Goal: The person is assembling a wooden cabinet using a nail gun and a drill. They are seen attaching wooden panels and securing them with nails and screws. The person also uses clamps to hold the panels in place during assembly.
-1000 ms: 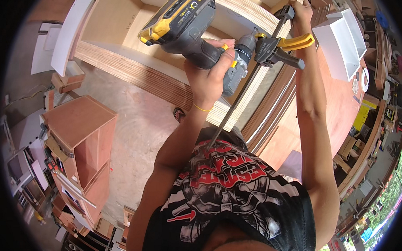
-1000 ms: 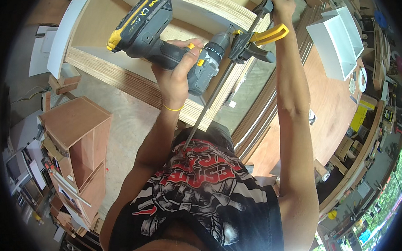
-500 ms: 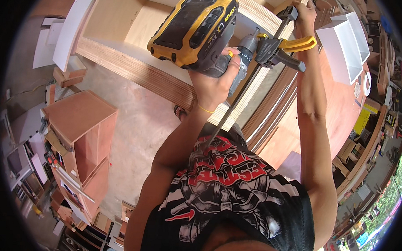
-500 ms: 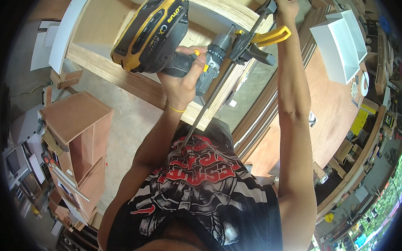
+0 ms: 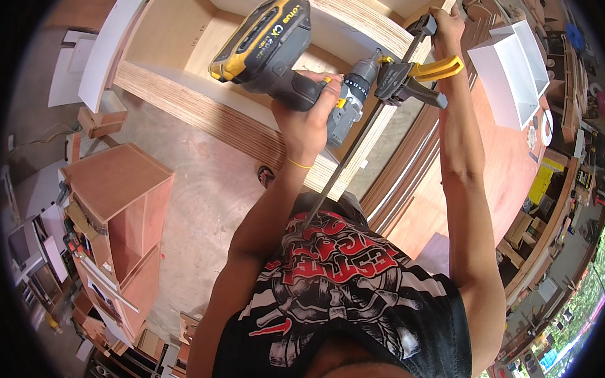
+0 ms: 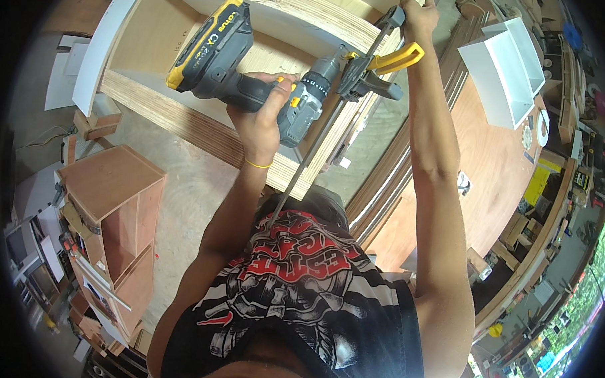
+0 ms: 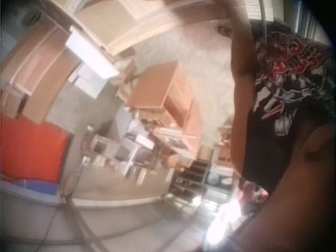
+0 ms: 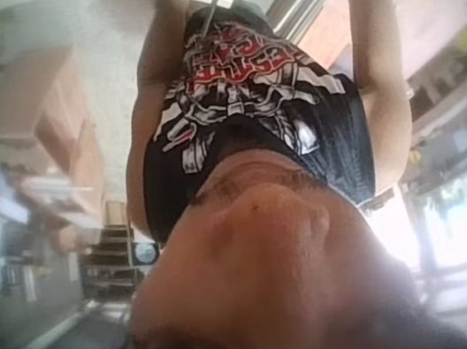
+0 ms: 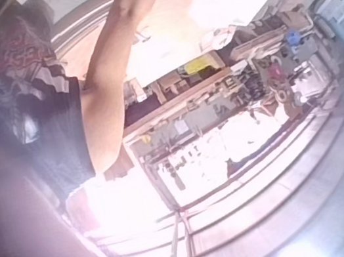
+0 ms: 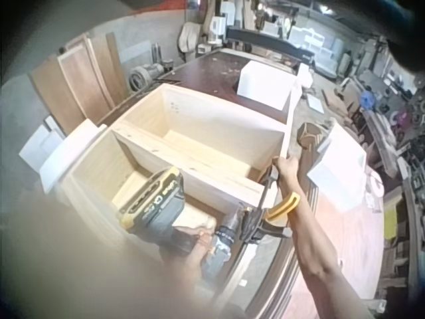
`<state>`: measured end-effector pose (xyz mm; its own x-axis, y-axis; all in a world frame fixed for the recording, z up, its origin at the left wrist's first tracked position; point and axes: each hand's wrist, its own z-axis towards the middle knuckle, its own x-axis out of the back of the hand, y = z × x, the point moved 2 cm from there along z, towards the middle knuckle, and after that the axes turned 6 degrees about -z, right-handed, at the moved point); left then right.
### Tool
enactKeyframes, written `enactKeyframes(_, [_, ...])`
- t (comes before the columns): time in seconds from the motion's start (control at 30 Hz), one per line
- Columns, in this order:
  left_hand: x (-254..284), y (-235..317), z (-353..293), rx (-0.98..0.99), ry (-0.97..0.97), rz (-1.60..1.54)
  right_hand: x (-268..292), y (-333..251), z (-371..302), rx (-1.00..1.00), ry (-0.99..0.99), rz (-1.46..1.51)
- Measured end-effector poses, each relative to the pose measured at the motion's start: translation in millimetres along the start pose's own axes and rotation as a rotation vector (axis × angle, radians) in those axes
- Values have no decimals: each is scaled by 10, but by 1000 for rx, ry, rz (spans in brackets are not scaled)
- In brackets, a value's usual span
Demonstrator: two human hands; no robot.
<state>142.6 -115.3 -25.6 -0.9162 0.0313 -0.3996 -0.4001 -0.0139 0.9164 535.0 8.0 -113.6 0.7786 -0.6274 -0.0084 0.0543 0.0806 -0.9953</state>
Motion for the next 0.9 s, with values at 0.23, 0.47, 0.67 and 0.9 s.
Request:
enactKeyframes(0.23, [-57,41,-79,-38,-51,131,-76,167,83,-40,172,-221])
enactKeyframes(0.47, [-70,56,-87,14,22,-17,-149,-32,15,-78,186,-308])
enactKeyframes(0.67, [-22,85,36,116,-17,-174,-183,-263,59,-111,227,-671])
enactKeyframes(0.9, [22,490,-193,156,113,-299,-745,-1209,-456,667,-336,-969])
